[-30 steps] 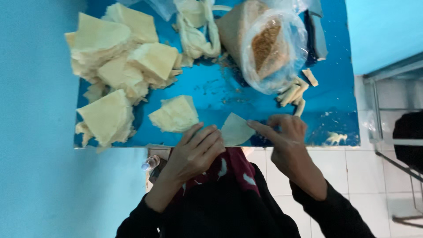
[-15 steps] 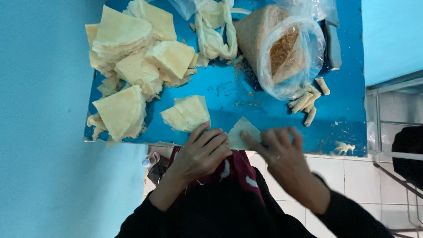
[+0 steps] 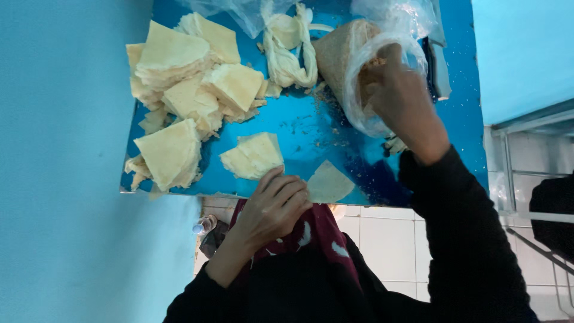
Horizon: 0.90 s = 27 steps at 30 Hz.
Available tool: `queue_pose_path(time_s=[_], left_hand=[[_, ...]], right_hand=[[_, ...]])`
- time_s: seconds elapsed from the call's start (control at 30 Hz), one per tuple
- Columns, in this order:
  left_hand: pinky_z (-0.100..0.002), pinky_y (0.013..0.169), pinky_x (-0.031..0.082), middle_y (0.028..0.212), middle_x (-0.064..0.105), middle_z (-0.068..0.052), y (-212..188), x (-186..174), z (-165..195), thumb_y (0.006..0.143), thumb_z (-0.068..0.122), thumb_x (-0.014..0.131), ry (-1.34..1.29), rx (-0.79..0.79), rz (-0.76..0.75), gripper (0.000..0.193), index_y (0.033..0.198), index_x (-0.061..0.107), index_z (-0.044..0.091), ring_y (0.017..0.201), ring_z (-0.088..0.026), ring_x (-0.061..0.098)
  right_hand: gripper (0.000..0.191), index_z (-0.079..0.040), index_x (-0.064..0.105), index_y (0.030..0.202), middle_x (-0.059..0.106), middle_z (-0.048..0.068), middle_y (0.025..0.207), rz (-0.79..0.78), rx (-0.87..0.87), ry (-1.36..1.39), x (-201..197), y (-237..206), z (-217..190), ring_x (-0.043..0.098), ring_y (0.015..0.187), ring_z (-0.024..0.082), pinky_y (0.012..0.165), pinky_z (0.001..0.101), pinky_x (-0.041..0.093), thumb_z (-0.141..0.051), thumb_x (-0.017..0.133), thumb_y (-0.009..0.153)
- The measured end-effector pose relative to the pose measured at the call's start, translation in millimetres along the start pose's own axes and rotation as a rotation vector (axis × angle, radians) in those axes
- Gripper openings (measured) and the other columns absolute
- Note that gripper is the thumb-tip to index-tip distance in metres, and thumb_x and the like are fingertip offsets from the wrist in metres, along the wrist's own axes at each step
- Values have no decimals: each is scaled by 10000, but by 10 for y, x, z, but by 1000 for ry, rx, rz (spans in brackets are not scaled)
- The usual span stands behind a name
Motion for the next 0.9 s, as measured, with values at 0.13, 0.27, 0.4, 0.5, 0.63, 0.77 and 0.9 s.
queue_pose_path(time_s=[0.13, 0.27, 0.4, 0.5, 0.63, 0.77, 0.9], left_hand=[[-500, 1134, 427, 1160, 671, -71, -2, 21, -1, 918, 194, 765, -18, -5, 8, 213, 1037, 652, 58, 1153, -259, 626], [-481, 1056, 463, 1139, 649, -96, -3, 33, -2, 926, 180, 756, -66, -46, 36, 228, 1070, 649, 39, 1103, -288, 621], [-451, 971, 482, 1111, 639, -103, -14, 26, 53, 931, 154, 747, -86, -156, 82, 196, 1063, 640, 57, 1068, -311, 623], [-449, 943, 481, 1091, 625, -112, -14, 14, 139, 931, 152, 748, -90, -272, 135, 200, 1060, 628, 58, 1065, -328, 616], [-461, 861, 452, 1053, 601, -121, 13, -6, 240, 883, 180, 763, -82, -368, 103, 249, 1037, 618, 49, 1040, -344, 594], [-466, 846, 446, 1018, 579, -105, 63, -18, 311, 885, 182, 760, -57, -432, 75, 236, 1015, 609, 56, 1009, -336, 578], [-464, 808, 435, 974, 562, -100, 106, -23, 347, 890, 172, 754, -28, -478, 36, 203, 979, 606, 65, 963, -330, 571]], right_hand=[[565, 100, 285, 1382, 657, 349, 831, -11, -52, -61, 307, 46, 114, 646, 779, 544, 657, 619, 483, -46, 665, 990], [570, 159, 265, 1415, 640, 361, 800, -23, 33, -154, 505, -14, 295, 651, 711, 530, 635, 603, 495, -89, 614, 1040], [544, 170, 321, 1397, 654, 336, 901, 117, -196, -272, 584, -1, 300, 681, 803, 493, 694, 553, 534, -58, 619, 1003], [546, 163, 339, 1403, 659, 338, 950, 136, -155, -261, 378, 23, 247, 683, 841, 491, 676, 528, 537, -40, 652, 1004], [254, 4, 514, 1083, 615, 344, 1205, 64, -18, -45, -154, -156, 76, 740, 855, 409, 693, 458, 578, -37, 737, 968], [460, 19, 399, 1272, 716, 179, 1020, -162, 154, 266, -103, -677, -329, 767, 946, 322, 760, 386, 618, -80, 718, 957], [423, 7, 434, 1162, 741, 127, 1014, -288, -19, 311, 347, -1147, -669, 767, 926, 306, 711, 376, 605, -17, 723, 853]])
Point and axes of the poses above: each hand's wrist, its own y-axis towards the middle knuckle, its own x-axis out of the palm, z = x × y, the point moved 1 cm from there along y, towards the middle knuckle
